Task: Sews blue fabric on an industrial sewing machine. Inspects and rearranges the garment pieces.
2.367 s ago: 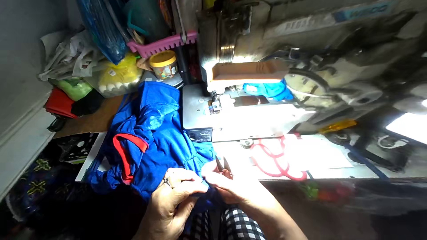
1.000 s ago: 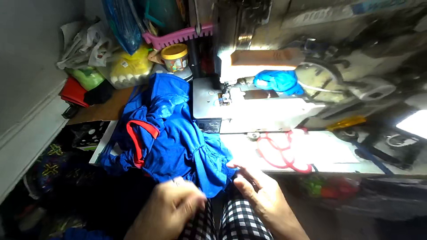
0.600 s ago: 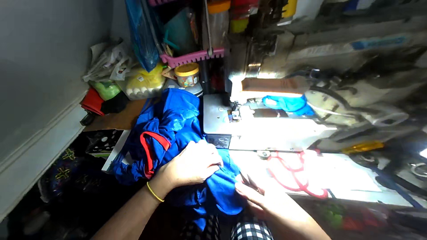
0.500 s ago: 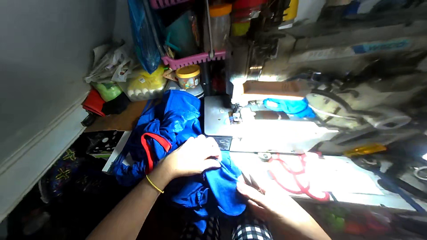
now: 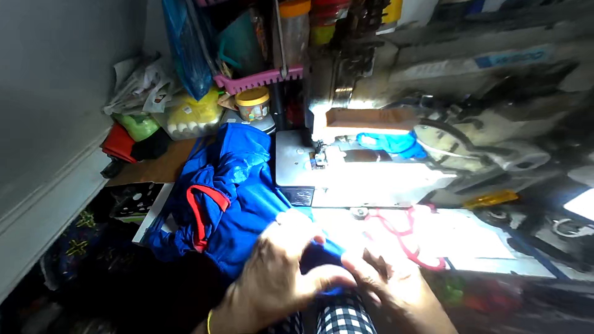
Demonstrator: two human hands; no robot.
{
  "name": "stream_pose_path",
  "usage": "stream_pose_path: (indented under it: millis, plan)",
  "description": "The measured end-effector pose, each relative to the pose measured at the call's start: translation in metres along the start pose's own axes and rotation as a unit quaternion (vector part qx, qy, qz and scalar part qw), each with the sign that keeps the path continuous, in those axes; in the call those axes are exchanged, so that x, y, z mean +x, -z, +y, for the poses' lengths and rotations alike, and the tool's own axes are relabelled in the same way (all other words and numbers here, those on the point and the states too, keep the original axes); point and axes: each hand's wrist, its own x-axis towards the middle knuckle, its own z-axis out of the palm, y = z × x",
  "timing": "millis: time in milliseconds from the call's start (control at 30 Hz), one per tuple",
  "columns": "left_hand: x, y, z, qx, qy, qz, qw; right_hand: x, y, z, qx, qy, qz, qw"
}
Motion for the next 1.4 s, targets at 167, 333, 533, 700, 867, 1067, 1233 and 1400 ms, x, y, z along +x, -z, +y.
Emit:
stream_pose_path:
  millis: [167, 333, 533, 700, 867, 1067, 1233, 1400]
  plan:
    - [-0.030, -0.004, 0.018, -0.219, 0.134, 0.062, 0.964, 0.006, -0.023, 0.008, 0.077, 0.062, -0.070, 0.993]
    - [-0.033, 0.013, 0.011, -0.422, 0.193, 0.081, 0.882, -0.011, -0.040, -0.002, -0.041, 0.126, -0.055, 0.990]
    - [-0.031, 0.007, 0.004, -0.313, 0.177, 0.140, 0.922, -0.003, -0.035, 0.016, -0.113, 0.165, 0.037, 0.979]
    - [-0.038, 0.013, 0.010, -0.072, 0.121, 0.159, 0.977, -0.007, -0.036, 0.006, -0.173, 0.184, 0.028, 0.967]
    - [-0.035, 0.009, 0.020, -0.390, 0.142, 0.094, 0.905, 0.006, -0.045, 0.020, -0.232, 0.233, 0.107, 0.938]
    - [-0.028, 0.002, 0.006, -0.639, 0.313, 0.125, 0.691, 0.010, -0.028, 0.016, 0.268, -0.108, 0.062, 0.955]
    - [-0.017, -0.002, 0.005, -0.554, 0.307, 0.151, 0.759, 0.013, -0.028, 0.005, 0.389, -0.196, -0.008, 0.900]
    - [-0.021, 0.003, -0.006, -0.560, 0.270, 0.153, 0.768, 0.011, -0.018, 0.018, 0.350, -0.138, -0.160, 0.913]
